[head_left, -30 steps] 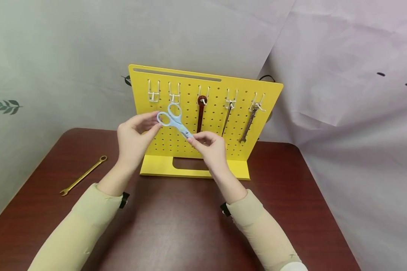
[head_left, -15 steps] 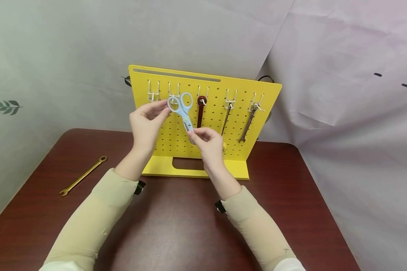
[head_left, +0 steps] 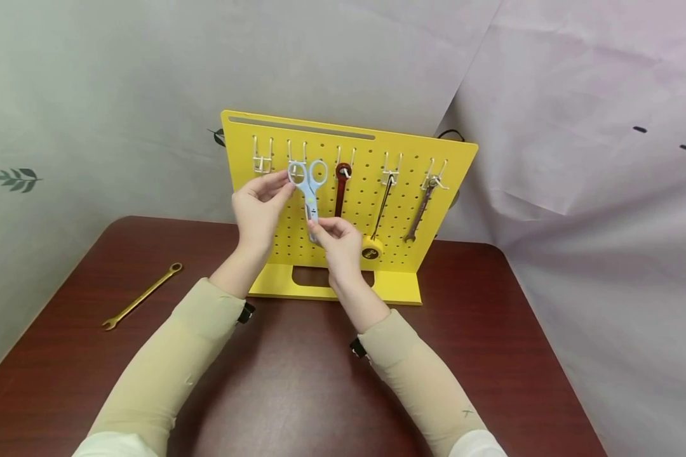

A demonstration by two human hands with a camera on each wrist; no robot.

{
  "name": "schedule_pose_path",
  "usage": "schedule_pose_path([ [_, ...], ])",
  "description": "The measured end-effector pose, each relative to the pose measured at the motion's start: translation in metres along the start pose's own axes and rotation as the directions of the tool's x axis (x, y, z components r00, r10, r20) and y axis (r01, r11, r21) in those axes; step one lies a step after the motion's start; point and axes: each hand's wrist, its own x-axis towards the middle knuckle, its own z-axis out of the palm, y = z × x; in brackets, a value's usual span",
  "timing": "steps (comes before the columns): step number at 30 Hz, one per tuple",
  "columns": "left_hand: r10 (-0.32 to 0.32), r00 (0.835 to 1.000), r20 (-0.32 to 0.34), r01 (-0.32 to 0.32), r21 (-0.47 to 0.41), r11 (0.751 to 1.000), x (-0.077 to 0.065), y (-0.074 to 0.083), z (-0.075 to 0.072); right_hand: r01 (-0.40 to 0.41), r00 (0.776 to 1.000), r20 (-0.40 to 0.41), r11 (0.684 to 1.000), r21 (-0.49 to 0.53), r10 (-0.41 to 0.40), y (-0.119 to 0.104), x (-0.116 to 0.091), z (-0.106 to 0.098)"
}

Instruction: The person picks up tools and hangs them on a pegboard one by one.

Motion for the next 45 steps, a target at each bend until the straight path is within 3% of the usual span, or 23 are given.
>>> schedule_pose_path([
  [13,-0.061,0.998,0.004,0.061,0.095,0.994,0.004,-0.005,0.003,-0.005,1.000,0.004,0.999,-0.045,0.006,0.009,0.012,0.011],
  [26,-0.065,0.997,0.053,0.055,0.165,0.985,0.001,-0.014,0.002,-0.035,0.999,0.027,0.996,-0.083,0.037,0.016,0.016,0.010],
  [36,-0.081,0.992,0.094,0.060,0.201,0.978,-0.002,-0.025,-0.010,-0.064,0.996,0.060,0.988,-0.139,0.073,0.021,0.014,0.003],
  [45,-0.102,0.993,0.054,0.080,0.309,0.948,-0.005,-0.044,-0.032,-0.068,0.990,0.110,0.977,-0.203,0.092,0.028,0.009,0.001],
])
